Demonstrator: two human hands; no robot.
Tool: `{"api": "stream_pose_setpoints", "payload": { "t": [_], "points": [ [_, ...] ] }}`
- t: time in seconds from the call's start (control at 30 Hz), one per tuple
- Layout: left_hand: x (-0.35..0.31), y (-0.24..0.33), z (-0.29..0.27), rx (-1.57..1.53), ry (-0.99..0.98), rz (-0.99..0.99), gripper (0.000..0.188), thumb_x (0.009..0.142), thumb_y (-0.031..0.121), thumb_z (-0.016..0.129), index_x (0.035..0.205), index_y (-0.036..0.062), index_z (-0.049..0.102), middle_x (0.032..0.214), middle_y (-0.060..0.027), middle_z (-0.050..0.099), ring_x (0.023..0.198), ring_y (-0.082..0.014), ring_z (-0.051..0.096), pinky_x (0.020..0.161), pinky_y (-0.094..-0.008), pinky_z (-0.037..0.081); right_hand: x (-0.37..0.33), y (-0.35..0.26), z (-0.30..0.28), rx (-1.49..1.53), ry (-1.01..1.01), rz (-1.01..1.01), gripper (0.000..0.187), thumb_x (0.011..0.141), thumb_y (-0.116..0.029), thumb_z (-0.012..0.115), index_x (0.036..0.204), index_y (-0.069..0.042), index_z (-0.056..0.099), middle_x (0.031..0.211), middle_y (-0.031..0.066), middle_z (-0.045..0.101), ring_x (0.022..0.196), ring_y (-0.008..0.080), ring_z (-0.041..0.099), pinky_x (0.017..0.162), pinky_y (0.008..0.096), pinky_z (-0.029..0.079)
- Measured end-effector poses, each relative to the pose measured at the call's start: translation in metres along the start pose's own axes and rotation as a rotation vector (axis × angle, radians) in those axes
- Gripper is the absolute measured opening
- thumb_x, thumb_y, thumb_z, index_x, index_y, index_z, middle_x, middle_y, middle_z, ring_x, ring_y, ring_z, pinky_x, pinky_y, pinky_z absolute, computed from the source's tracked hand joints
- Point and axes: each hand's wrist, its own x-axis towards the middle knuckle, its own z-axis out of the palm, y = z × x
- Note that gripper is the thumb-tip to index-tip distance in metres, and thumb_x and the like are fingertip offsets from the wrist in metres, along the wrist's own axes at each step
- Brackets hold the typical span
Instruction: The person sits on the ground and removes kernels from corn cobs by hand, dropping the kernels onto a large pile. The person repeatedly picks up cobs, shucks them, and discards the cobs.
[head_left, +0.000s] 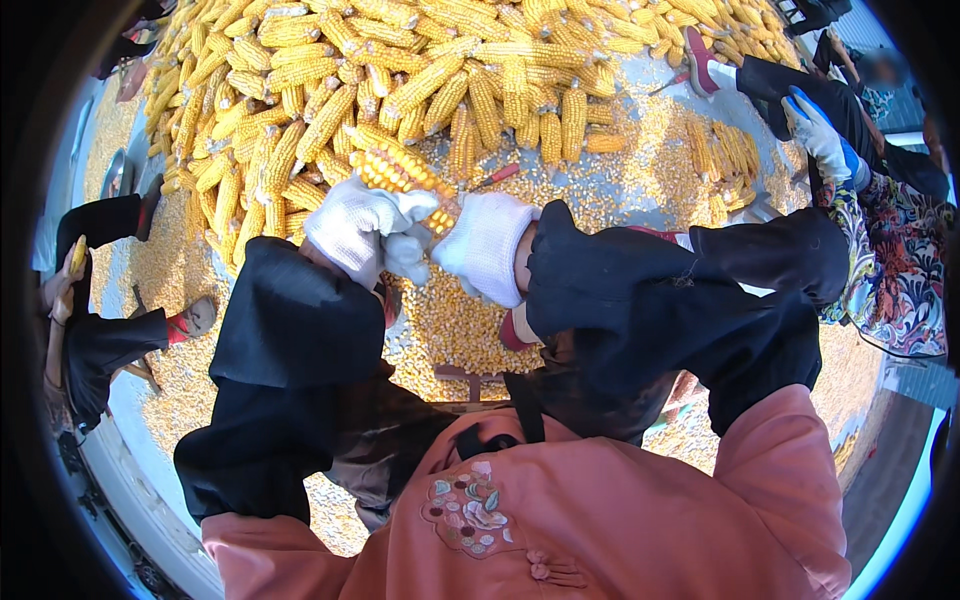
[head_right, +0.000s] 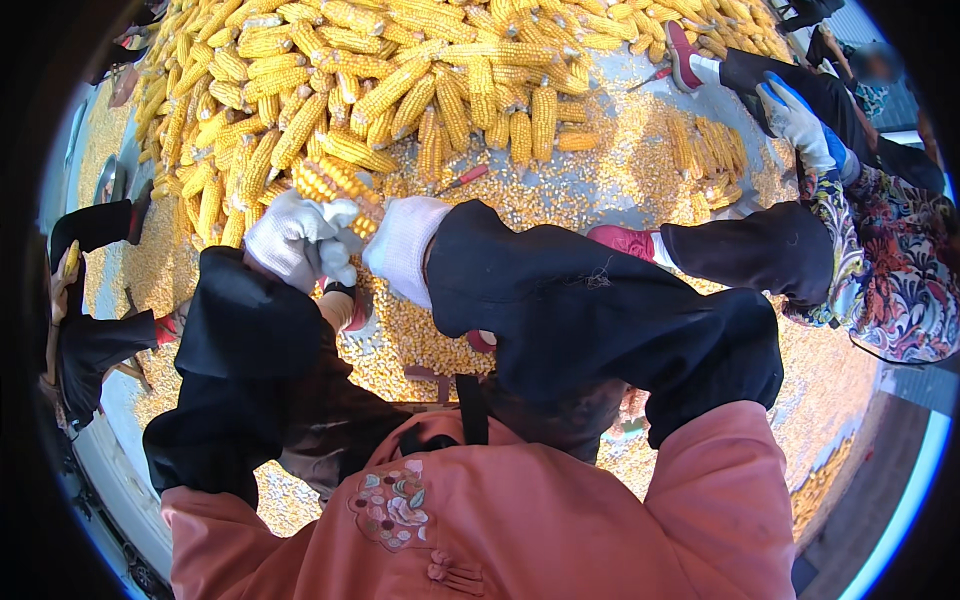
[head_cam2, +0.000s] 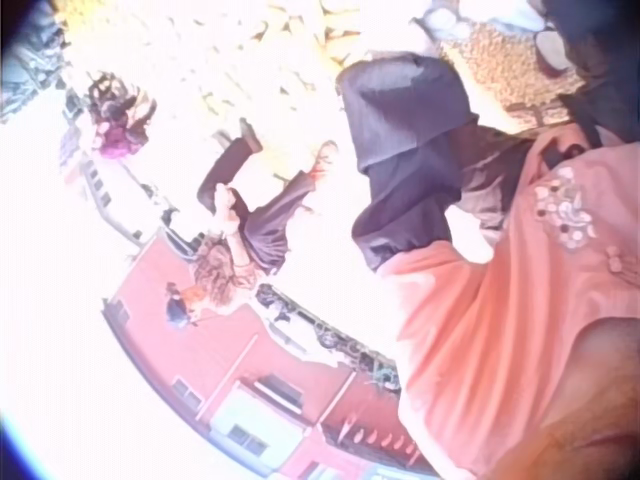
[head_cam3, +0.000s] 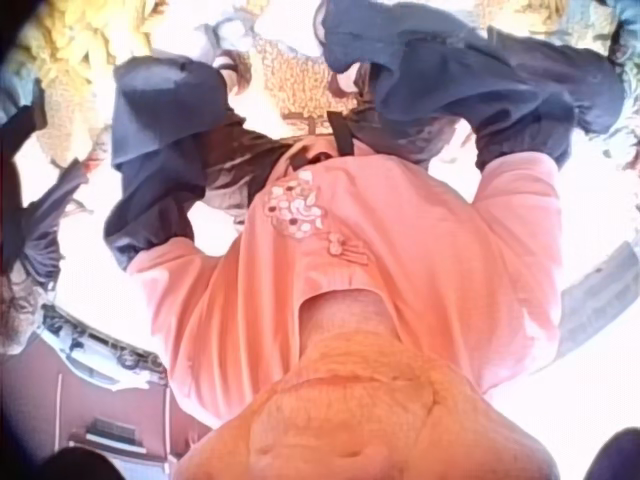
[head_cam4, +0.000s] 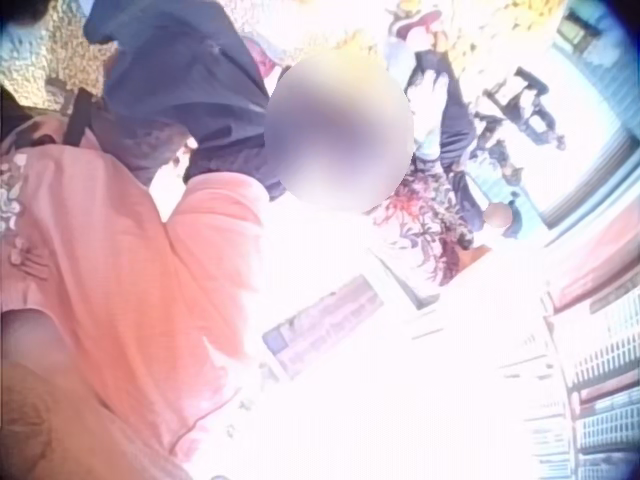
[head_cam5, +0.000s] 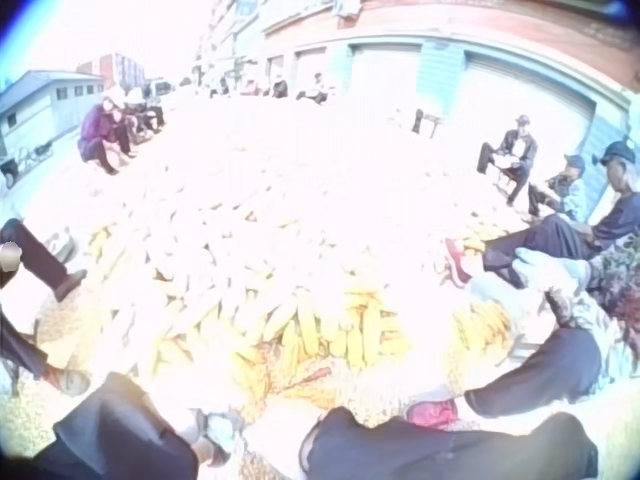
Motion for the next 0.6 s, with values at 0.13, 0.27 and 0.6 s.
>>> {"api": "stream_pose_setpoints", "payload": {
  "t": [0.13,0.27,0.6],
  "points": [
    [0.001,0.004,0.02,0.152,0.098,0.181,0.022,0.068,0.002,0.057,0.089,-0.0047,0.057,0.065,-0.0131,0.061,0.046,-0.0196,0.058,0.04,-0.0291,0.047,0.004,0.0,0.009,0.4,0.03,0.148,0.02,0.073,-0.026,0.053,0.074,-0.006,0.058,0.057,0.0091,0.057,0.048,0.0186,0.059,0.043,0.0292,0.048],
    [-0.006,0.024,0.018,-0.003,0.004,-0.078,0.028,0.066,-0.008,0.055,0.093,-0.0015,0.055,0.079,-0.0127,0.06,0.062,-0.0211,0.061,0.055,-0.0311,0.052,-0.006,0.002,0.002,0.787,0.052,0.309,0.023,0.073,-0.028,0.055,0.075,-0.005,0.058,0.055,0.0077,0.057,0.045,0.0169,0.057,0.04,0.0282,0.046],
    [0.004,0.016,0.002,-0.077,-0.072,0.078,0.021,0.068,0.007,0.061,0.085,-0.0047,0.059,0.072,-0.0114,0.061,0.057,-0.0198,0.06,0.054,-0.0293,0.05,-0.013,-0.004,-0.018,0.275,0.08,0.199,0.018,0.074,-0.01,0.05,0.088,-0.006,0.061,0.084,0.0167,0.06,0.075,0.0314,0.061,0.067,0.0356,0.051]
  ]
}}
